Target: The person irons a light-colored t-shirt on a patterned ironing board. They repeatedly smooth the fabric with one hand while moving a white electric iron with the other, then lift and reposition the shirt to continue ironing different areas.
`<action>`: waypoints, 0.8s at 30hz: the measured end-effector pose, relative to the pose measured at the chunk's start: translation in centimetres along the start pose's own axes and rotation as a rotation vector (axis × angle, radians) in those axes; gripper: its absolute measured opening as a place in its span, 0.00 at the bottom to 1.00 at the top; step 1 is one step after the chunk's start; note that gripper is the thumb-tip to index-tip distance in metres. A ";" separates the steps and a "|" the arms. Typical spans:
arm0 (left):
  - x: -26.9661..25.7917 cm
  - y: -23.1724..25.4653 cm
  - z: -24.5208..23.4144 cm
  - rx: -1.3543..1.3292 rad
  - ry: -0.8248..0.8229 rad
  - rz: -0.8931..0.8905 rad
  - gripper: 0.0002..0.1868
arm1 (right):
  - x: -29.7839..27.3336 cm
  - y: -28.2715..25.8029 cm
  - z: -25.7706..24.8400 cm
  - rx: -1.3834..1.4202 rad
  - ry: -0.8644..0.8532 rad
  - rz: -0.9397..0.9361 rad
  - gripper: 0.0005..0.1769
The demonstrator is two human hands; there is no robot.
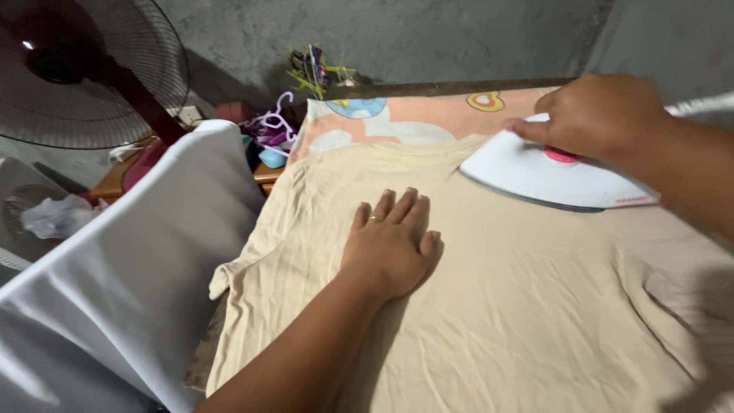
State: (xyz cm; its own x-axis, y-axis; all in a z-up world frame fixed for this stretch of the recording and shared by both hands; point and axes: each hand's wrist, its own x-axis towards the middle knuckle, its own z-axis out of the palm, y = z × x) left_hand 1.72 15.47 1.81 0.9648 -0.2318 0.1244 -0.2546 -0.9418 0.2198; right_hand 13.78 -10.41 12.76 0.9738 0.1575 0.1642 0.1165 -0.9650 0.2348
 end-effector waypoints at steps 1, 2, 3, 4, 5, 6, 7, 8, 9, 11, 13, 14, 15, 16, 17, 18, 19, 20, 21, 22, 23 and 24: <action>0.0 0.0 0.0 0.001 0.005 -0.003 0.36 | 0.5 0.0 0.0 0.000 0.005 0.022 0.39; 0.1 -0.1 0.1 0.001 0.005 -0.002 0.36 | 0.9 0.3 0.2 -0.001 0.004 0.048 0.39; 0.1 -0.1 0.1 0.001 0.004 -0.002 0.36 | 1.3 0.8 0.5 -0.008 -0.001 0.082 0.39; 0.0 0.0 0.1 0.006 0.012 -0.002 0.36 | 1.6 1.5 0.6 -0.019 -0.007 0.115 0.39; -0.1 0.0 0.0 0.011 0.019 -0.002 0.36 | 1.8 2.0 0.9 -0.029 -0.013 0.148 0.40; -0.1 0.2 -0.2 0.012 0.030 -0.003 0.36 | 1.9 2.5 1.2 -0.062 -0.033 0.139 0.39; -0.1 0.3 -0.3 0.032 -0.001 -0.027 0.36 | 1.8 3.3 1.4 -0.095 -0.053 0.130 0.39; 0.0 0.5 -0.5 0.050 -0.033 -0.051 0.37 | 1.9 3.9 1.7 -0.130 -0.075 0.122 0.38; 0.2 0.5 -0.6 0.068 -0.065 -0.075 0.37 | 2.0 4.3 2.0 -0.101 -0.034 0.073 0.38; 1.5 -0.4 -0.7 0.102 -0.097 -0.104 0.38 | 2.3 5.2 2.4 -0.047 0.046 -0.024 0.39; 3.3 -2.5 -0.8 0.114 -0.088 -0.125 0.38 | 2.8 5.3 2.7 -0.005 0.032 -0.025 0.40; 4.4 -4.0 -1.0 0.112 -0.058 -0.133 0.37 | 3.0 5.0 2.6 0.020 0.029 -0.025 0.41; 5.2 -5.4 -1.1 0.114 -0.052 -0.150 0.37 | 3.3 4.5 2.5 0.014 0.022 -0.039 0.41; 5.9 -6.7 -1.1 0.118 -0.049 -0.167 0.37 | 3.5 3.8 2.3 0.010 0.013 -0.052 0.42; 6.6 -7.8 -1.0 0.128 -0.062 -0.172 0.36 | 3.6 2.9 2.2 0.007 0.004 -0.066 0.43; 7.2 -8.7 -1.0 0.135 -0.071 -0.181 0.36 | 3.8 1.9 1.9 0.025 0.006 -0.087 0.43; 7.6 -9.7 -1.0 0.142 -0.081 -0.191 0.36 | 3.8 0.7 1.6 0.043 0.007 -0.108 0.43; 7.9 -10.6 -1.1 0.139 -0.073 -0.194 0.35 | 4.0 -0.5 1.2 0.058 0.010 -0.131 0.43; 8.1 -11.5 -1.2 0.136 -0.065 -0.198 0.34 | 4.1 -1.9 0.8 0.085 0.070 -0.179 0.43; 8.2 -12.2 -1.0 0.133 -0.056 -0.201 0.33 | 4.0 -3.5 0.6 0.114 0.130 -0.226 0.43; 8.2 -12.7 -0.7 0.129 -0.022 -0.187 0.33 | 4.0 -4.9 0.3 0.143 0.191 -0.272 0.43; 8.3 -13.1 -0.4 0.128 0.009 -0.170 0.32 | 3.9 -6.1 -0.1 0.138 0.164 -0.244 0.41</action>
State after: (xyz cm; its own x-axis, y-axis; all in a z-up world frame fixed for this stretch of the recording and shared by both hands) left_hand 13.02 25.96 0.37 0.9923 -0.0655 0.1051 -0.0775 -0.9904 0.1142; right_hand 16.82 -3.87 12.06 0.8708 0.4082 0.2742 0.3787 -0.9124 0.1555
